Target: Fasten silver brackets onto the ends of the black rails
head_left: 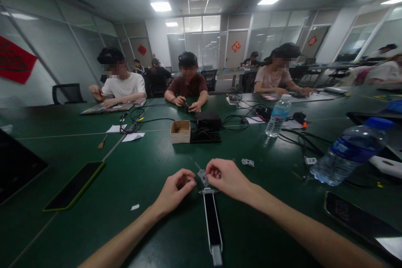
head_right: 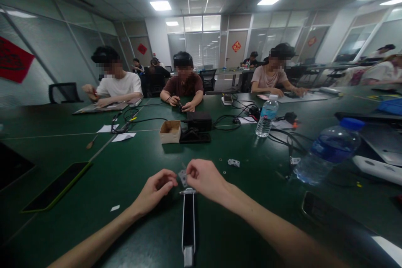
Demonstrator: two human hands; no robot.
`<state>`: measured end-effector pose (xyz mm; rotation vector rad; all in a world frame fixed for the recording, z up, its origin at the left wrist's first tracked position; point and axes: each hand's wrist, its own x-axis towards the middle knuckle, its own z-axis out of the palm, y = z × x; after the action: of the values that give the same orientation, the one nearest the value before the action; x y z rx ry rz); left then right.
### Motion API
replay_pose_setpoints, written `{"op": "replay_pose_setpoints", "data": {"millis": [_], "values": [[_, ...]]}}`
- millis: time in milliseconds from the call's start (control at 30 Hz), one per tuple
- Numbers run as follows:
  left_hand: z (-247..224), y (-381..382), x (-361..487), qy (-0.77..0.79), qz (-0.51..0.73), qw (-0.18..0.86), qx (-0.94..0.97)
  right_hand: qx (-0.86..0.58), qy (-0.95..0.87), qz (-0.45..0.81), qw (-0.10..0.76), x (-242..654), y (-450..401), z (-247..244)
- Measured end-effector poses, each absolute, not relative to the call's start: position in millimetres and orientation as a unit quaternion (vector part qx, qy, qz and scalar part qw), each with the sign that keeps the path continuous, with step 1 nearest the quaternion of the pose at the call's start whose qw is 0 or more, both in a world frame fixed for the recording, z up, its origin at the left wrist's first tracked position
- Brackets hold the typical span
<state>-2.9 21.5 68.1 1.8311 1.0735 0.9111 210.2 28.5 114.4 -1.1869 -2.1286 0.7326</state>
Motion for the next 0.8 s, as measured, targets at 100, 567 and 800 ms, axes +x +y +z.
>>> {"op": "replay_pose_setpoints", "data": {"millis": [100, 567, 800], "values": [[65.8, 22.3, -3.3, 0.416, 0.388, 0.440, 0.695, -0.427, -0.796, 0.274, 0.329, 193.5, 20.2, 103.5], [70.9, 38.2, -15.6, 0.531, 0.263, 0.510, 0.624, -0.441, -0.855, 0.270, 0.051, 236.7, 31.1, 133.8], [71.4, 39.5, -15.4, 0.528, 0.241, 0.514, 0.631, -0.430, -0.859, 0.269, -0.072, 243.0, 34.5, 126.2]]}}
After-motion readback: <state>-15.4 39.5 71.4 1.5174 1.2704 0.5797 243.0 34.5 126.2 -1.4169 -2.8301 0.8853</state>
